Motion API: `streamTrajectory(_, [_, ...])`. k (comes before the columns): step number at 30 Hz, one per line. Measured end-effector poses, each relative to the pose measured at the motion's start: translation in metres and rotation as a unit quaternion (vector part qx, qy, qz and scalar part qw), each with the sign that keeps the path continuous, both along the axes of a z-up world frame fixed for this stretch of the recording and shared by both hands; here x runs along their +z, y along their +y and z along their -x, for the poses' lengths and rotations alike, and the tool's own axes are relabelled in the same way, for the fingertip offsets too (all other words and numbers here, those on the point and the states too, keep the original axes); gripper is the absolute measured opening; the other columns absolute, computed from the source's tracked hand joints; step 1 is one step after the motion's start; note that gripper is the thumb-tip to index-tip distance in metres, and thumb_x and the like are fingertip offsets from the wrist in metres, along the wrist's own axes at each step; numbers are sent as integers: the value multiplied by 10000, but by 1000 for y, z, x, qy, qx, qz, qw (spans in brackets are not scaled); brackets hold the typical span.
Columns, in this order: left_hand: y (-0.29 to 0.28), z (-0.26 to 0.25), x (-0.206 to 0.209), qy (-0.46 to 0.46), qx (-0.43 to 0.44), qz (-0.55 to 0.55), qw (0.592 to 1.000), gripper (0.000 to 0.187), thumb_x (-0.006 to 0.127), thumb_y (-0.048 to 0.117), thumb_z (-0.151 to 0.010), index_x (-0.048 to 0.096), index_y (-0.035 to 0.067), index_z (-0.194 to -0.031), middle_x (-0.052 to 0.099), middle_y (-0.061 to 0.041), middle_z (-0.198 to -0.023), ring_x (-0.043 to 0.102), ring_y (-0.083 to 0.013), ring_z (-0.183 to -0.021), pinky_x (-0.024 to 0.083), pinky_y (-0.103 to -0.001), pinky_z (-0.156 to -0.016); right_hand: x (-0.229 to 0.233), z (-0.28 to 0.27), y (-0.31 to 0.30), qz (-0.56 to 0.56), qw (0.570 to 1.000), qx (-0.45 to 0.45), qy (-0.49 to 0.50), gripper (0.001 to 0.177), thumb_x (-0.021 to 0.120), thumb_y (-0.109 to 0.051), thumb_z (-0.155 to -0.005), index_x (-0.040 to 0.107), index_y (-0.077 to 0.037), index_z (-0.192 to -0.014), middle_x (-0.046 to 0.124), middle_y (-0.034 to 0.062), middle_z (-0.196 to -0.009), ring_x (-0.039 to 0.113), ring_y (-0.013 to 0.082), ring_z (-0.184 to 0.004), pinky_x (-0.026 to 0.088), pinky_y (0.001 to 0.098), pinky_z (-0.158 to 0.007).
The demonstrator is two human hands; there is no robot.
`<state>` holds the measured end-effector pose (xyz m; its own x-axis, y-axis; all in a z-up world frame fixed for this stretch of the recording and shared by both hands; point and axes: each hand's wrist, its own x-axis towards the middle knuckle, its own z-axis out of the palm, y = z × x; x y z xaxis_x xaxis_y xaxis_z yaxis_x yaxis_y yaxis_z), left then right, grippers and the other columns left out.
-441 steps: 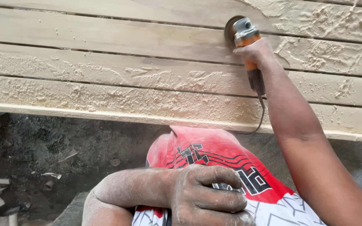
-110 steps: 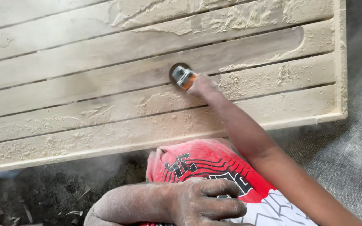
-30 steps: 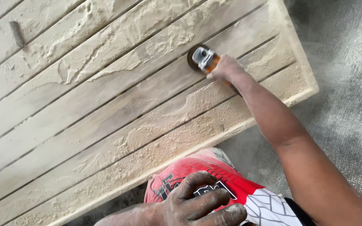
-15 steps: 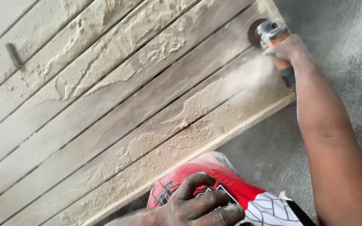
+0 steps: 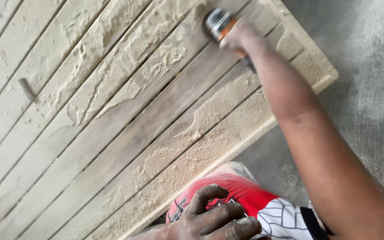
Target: The person uses an angle grinder with a sanding disc to smooth the surface of a wooden pallet. They move the tool back and forth across the slats, generating sawdust, and work along the length of the pallet.
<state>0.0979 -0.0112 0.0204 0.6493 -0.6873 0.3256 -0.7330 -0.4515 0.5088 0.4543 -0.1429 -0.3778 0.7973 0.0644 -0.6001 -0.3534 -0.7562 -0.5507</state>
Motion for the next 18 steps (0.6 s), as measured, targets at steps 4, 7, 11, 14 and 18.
streamTrajectory(4, [-5, -7, -6, -6, -38, -2, 999, 167, 721, 132, -935, 727, 196, -1089, 687, 76, -1208, 690, -111, -1026, 508, -419, -1025, 39, 89, 48, 28, 991, 129, 27, 789, 929, -429, -678, 591, -29, -1267, 692, 185, -1155, 687, 304, -1053, 564, 416, -920])
streamTrajectory(7, [-9, -3, -10, -3, -55, -4, 998, 186, 718, 129, -929, 727, 197, -1102, 686, 75, -1221, 690, -113, -1034, 504, -423, -1026, 52, 145, 65, 23, 976, 206, 70, 841, 908, -427, -704, 531, -5, -1326, 682, 162, -1113, 693, 295, -1007, 580, 424, -903])
streamTrajectory(11, [-9, 3, -15, 5, -55, -10, 998, 189, 735, 132, -946, 727, 203, -1121, 687, 79, -1224, 692, -112, -1042, 507, -429, -1036, 58, 162, 48, 38, 966, 241, 88, 822, 865, -470, -761, 527, -8, -1351, 669, 135, -1116, 685, 268, -1024, 569, 408, -937])
streamTrajectory(14, [-9, 8, -13, 7, -41, -13, 999, 188, 739, 134, -949, 730, 207, -1122, 687, 78, -1212, 692, -111, -1035, 507, -426, -1030, 53, 135, 14, 61, 974, 184, 119, 879, 884, -481, -751, 496, -16, -1388, 641, 165, -1188, 645, 281, -1100, 539, 417, -987])
streamTrajectory(18, [-11, 13, -10, 0, -21, -13, 1000, 188, 744, 137, -952, 734, 213, -1123, 686, 77, -1195, 692, -111, -1026, 508, -424, -1023, 44, 98, -51, 57, 993, 68, 75, 905, 915, -437, -721, 486, -10, -1395, 601, 226, -1247, 605, 355, -1134, 482, 500, -1018])
